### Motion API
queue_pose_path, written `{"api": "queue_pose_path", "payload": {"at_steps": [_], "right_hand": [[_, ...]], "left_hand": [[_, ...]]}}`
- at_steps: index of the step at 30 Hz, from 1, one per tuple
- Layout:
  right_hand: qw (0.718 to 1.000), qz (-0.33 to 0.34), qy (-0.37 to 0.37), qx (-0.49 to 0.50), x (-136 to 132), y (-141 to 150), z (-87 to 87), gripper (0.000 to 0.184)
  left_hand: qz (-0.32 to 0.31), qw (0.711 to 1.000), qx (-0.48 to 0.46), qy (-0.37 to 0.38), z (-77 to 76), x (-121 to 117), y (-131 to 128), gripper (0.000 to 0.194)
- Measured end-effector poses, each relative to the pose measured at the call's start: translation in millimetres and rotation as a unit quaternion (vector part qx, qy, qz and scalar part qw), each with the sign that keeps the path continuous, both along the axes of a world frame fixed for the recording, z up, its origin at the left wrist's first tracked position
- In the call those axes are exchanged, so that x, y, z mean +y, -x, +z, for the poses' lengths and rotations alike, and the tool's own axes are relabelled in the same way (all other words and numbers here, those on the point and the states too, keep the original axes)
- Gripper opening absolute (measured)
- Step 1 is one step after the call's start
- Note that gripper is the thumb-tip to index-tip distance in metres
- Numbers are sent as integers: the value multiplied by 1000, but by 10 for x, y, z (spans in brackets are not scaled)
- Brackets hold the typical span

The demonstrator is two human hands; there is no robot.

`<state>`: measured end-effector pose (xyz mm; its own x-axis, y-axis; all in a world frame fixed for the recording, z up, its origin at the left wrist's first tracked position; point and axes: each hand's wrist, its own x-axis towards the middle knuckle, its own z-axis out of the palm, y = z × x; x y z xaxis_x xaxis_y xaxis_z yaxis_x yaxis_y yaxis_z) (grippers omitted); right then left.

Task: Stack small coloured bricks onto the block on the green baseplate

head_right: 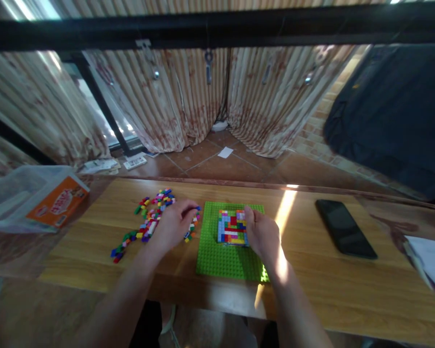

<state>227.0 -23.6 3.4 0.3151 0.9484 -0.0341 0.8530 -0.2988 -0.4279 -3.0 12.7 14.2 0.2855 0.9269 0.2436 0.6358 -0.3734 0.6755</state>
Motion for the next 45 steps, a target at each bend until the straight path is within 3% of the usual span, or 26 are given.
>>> {"api": "queue_pose_path", "payload": {"at_steps": [5,16,22,27,32,37,45], "right_hand": [[1000,-2,-3,25,-8,0,24,60],[999,19,-15,27,4,-28,-13,58],[999,15,-31,39,1,-14,-7,56],[993,-20,-98,58,39,-11,11,51],[971,10,-149,184,125,-15,-86,42],[953,53,-149,258,181,42,-169,33],[944,47,-120,303,189,73,-137,33]], "left_hand": [[-33,997,-55,-31,-103,-17,-385,21],[-58,998,-36,-13,-83,69,-772,20],[-53,998,-26,2,-111,102,-812,21],[-44,997,-63,22,-140,125,-822,21],[-42,993,-88,61,-143,133,-818,19],[-34,991,-99,85,-118,134,-809,19],[-18,985,-120,123,-141,153,-821,20]]}}
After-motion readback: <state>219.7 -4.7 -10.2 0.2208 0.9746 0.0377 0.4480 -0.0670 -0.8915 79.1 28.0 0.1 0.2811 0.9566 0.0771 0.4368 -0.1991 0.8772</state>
